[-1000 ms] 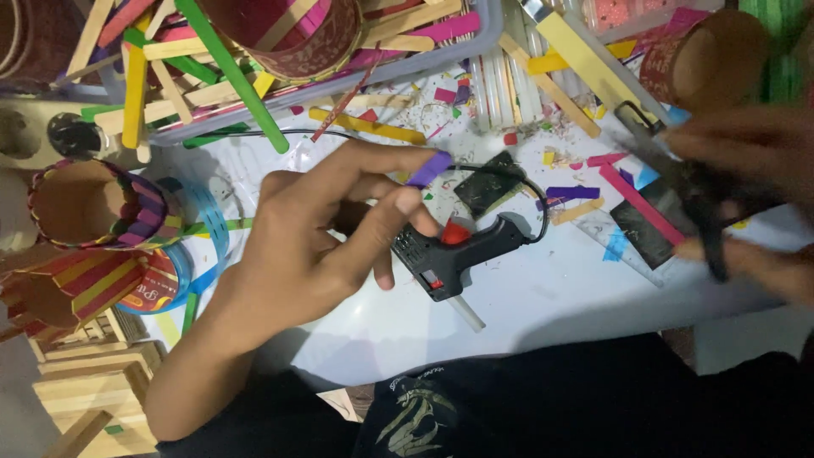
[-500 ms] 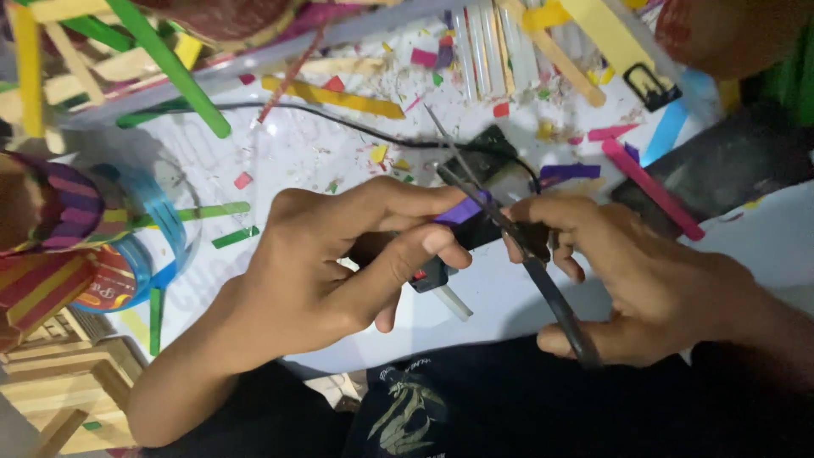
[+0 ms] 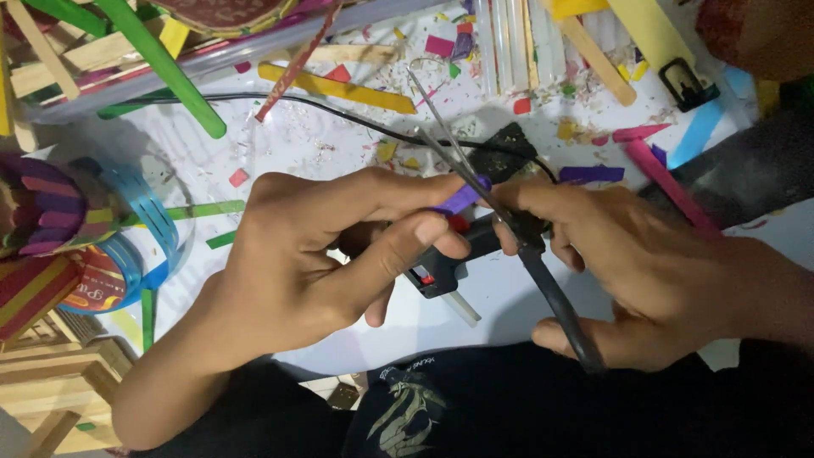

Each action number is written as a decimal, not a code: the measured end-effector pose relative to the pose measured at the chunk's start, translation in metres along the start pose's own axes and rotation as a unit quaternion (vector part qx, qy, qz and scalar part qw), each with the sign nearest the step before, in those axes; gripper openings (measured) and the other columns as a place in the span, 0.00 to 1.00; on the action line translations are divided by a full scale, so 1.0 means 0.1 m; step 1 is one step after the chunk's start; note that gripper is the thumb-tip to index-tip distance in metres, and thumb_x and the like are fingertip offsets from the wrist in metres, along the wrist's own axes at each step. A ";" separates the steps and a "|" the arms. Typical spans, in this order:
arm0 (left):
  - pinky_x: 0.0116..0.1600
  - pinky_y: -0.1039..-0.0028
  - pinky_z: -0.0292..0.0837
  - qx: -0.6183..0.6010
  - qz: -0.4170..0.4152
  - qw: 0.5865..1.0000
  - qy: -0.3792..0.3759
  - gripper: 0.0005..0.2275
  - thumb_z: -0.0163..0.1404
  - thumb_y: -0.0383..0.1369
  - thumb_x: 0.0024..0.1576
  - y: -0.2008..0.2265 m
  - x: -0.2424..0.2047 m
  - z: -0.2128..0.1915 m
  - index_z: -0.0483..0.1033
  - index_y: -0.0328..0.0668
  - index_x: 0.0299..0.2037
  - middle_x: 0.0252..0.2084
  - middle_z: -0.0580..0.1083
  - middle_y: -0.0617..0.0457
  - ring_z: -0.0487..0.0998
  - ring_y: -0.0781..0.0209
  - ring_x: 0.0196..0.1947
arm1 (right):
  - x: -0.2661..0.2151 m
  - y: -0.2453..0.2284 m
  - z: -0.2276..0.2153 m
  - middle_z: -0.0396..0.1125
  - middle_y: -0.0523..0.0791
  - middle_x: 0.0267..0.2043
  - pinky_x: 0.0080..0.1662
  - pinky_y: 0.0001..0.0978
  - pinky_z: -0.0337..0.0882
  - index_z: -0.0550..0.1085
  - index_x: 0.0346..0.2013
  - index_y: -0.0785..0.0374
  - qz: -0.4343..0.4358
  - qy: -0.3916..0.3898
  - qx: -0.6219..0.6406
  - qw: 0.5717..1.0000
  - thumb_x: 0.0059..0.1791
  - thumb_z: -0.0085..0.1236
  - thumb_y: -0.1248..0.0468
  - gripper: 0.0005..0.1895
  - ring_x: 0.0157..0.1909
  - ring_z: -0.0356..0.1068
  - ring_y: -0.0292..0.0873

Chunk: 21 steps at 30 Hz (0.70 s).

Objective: The person is decorating a small cylindrical container by gluing colored wooden sticks and paper strips to its surface and rim using a hot glue gun and scissors.

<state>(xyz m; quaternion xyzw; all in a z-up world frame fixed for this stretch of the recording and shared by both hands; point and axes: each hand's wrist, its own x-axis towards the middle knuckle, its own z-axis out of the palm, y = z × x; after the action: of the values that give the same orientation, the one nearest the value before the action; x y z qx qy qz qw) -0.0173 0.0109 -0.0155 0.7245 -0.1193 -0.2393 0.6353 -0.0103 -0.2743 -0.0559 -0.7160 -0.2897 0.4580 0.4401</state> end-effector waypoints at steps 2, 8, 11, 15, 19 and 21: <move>0.21 0.85 0.80 0.001 0.003 1.000 0.004 0.11 0.48 0.28 0.65 0.00 0.00 0.00 0.73 0.35 0.56 0.41 0.84 0.45 0.79 0.68 0.12 | 0.00 0.02 0.00 0.71 0.41 0.51 0.29 0.37 0.70 0.52 0.72 0.65 -0.016 0.006 0.002 1.000 0.44 0.53 0.39 0.51 0.28 0.72 0.39; 0.20 0.86 0.79 0.001 0.004 1.000 0.010 0.11 0.49 0.28 0.65 0.00 -0.04 0.03 0.73 0.38 0.56 0.41 0.85 0.49 0.78 0.70 0.12 | 0.09 -0.01 -0.01 0.71 0.41 0.41 0.24 0.31 0.71 0.60 0.63 0.67 -0.072 0.034 0.017 0.997 0.42 0.57 0.42 0.44 0.22 0.71 0.37; 0.18 0.85 0.71 0.024 0.004 1.000 -0.005 0.11 0.48 0.28 0.66 0.01 -0.05 0.05 0.73 0.40 0.58 0.42 0.85 0.53 0.75 0.73 0.12 | 0.09 0.02 0.02 0.69 0.36 0.29 0.25 0.29 0.69 0.72 0.42 0.53 -0.034 0.029 0.033 0.998 0.36 0.58 0.37 0.30 0.24 0.68 0.35; 0.18 0.82 0.55 0.055 0.024 0.998 -0.007 0.11 0.48 0.29 0.65 0.01 -0.02 0.09 0.75 0.37 0.56 0.39 0.85 0.54 0.62 0.73 0.12 | 0.02 0.09 0.07 0.66 0.36 0.31 0.31 0.31 0.67 0.71 0.40 0.48 0.007 0.016 0.068 0.998 0.35 0.63 0.38 0.28 0.29 0.64 0.36; 0.18 0.80 0.52 0.081 0.036 0.996 -0.010 0.11 0.49 0.29 0.65 0.06 0.02 0.10 0.75 0.37 0.56 0.39 0.85 0.55 0.58 0.72 0.13 | 0.00 0.10 0.06 0.65 0.37 0.33 0.31 0.31 0.67 0.71 0.41 0.51 -0.030 0.024 0.073 0.997 0.38 0.61 0.38 0.27 0.29 0.62 0.36; 0.18 0.81 0.52 0.086 0.039 0.995 -0.011 0.11 0.49 0.29 0.65 0.05 0.02 0.10 0.75 0.38 0.56 0.39 0.85 0.55 0.59 0.72 0.12 | -0.03 0.13 0.09 0.67 0.39 0.38 0.32 0.31 0.69 0.70 0.46 0.54 -0.052 0.038 0.067 0.996 0.39 0.63 0.41 0.29 0.33 0.66 0.37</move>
<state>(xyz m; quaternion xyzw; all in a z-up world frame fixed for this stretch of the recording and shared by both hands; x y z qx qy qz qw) -0.0200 0.0009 -0.0122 0.7684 -0.1749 -0.2112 0.5782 -0.0193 -0.2796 -0.0679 -0.6857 -0.2779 0.4257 0.5210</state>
